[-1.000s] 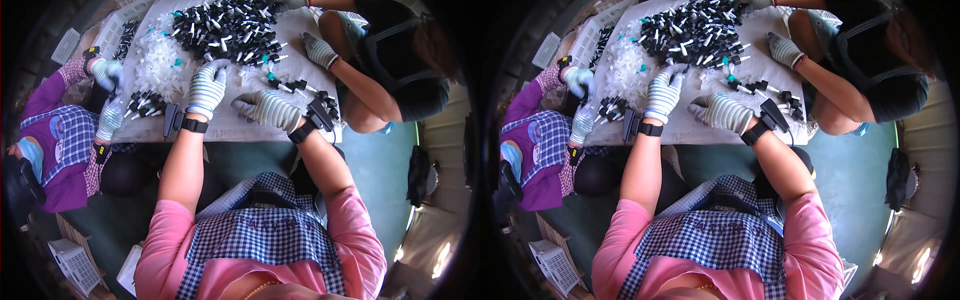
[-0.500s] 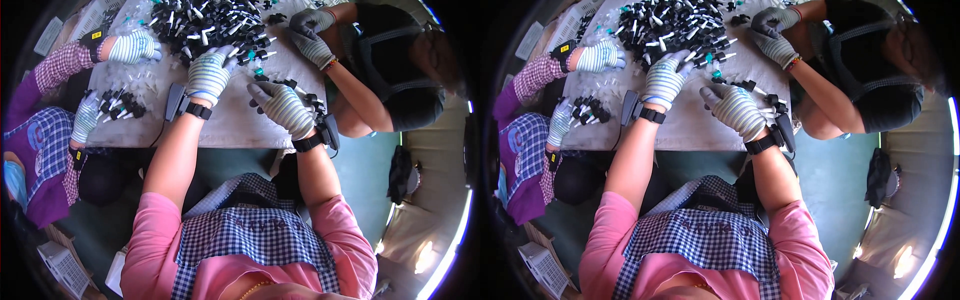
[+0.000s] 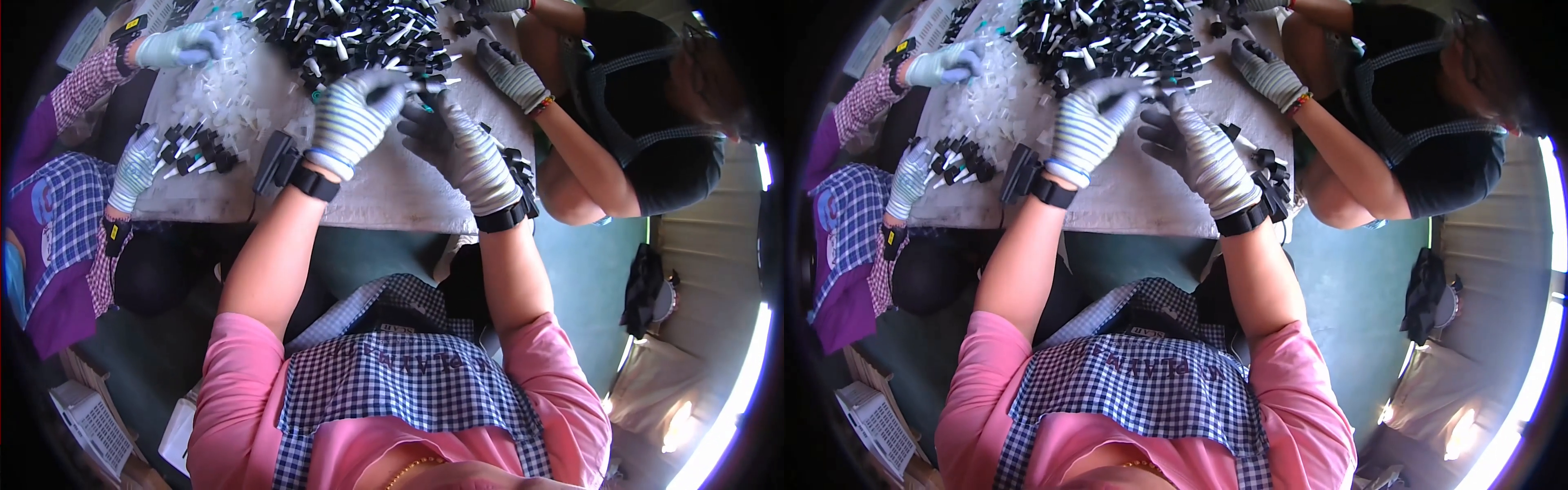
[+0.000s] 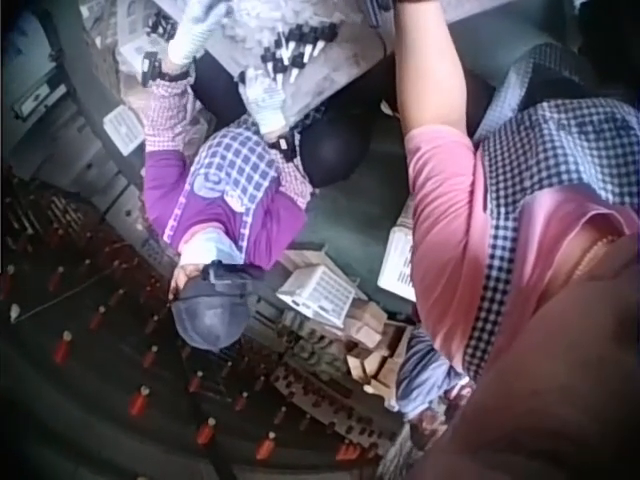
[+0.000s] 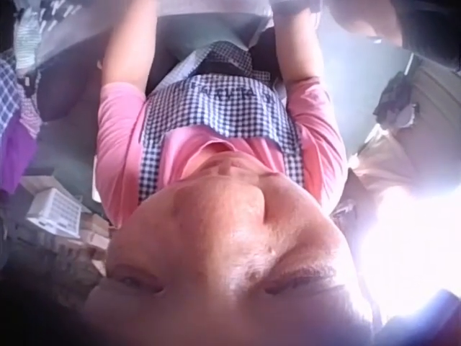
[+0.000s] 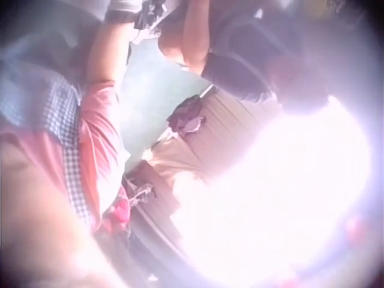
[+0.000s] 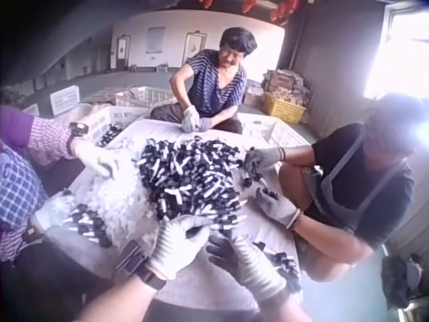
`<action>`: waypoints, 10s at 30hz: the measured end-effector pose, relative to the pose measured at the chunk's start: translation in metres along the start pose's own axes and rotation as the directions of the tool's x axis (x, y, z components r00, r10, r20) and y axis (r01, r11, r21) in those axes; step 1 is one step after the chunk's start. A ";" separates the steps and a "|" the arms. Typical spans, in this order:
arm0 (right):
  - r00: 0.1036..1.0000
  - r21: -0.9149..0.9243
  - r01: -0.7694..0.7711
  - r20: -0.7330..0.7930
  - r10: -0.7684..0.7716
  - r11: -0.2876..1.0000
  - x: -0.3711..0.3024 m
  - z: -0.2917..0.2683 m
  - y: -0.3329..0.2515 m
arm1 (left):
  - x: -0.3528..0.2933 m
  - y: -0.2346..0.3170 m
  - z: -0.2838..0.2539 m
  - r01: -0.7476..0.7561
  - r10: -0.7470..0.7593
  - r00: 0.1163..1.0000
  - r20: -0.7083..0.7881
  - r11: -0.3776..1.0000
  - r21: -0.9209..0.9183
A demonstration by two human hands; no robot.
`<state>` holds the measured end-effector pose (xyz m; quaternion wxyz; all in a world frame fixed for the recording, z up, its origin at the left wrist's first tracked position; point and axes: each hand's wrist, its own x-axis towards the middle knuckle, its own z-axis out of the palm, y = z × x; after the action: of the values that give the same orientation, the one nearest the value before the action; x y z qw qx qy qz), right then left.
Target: Assembling and inspecting small black and green plastic/rubber components at a factory workbench.
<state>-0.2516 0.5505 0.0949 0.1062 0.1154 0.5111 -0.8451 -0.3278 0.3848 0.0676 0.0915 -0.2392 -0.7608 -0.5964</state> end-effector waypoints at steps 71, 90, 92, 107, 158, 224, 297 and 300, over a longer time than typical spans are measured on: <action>0.907 -0.628 0.291 -0.058 -0.416 0.722 -0.003 -0.005 0.001 | -0.024 -0.009 0.035 -0.174 -0.091 0.933 0.348 0.733 0.657; 0.936 -0.669 0.306 0.082 -0.342 0.677 -0.008 0.012 0.009 | -0.029 -0.008 -0.010 0.083 -0.121 0.914 0.387 0.990 0.113; 0.944 -0.609 0.303 0.084 -0.320 0.733 -0.011 0.019 0.005 | -0.030 -0.011 -0.014 0.149 -0.158 0.909 0.386 0.987 0.053; 0.903 -0.758 0.330 0.081 -0.421 0.563 -0.014 0.020 0.016 | -0.021 -0.039 -0.018 -0.378 0.363 0.919 0.151 0.922 0.086; 0.945 -0.727 0.319 0.292 -0.147 0.608 0.016 -0.010 0.128 | -0.030 0.025 0.001 -0.207 -0.154 0.879 0.452 0.730 0.651; 0.899 -0.870 0.353 0.213 -0.383 0.344 -0.017 0.025 0.017 | -0.022 -0.001 -0.062 -0.112 0.128 0.982 0.138 0.987 -0.119; 0.968 -0.660 0.209 0.032 -0.251 0.722 -0.025 0.035 0.009 | -0.022 0.004 -0.064 0.218 -0.177 0.958 0.225 0.961 -0.172; 0.983 -0.746 0.176 0.100 -0.153 0.642 -0.024 0.036 0.021 | -0.018 0.012 -0.070 0.232 -0.163 0.959 0.232 0.922 -0.309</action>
<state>-0.2253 0.5108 0.1009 0.0742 0.0028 0.8211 -0.5659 -0.3165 0.3153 0.0893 -0.0885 -0.2321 -0.6746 -0.6952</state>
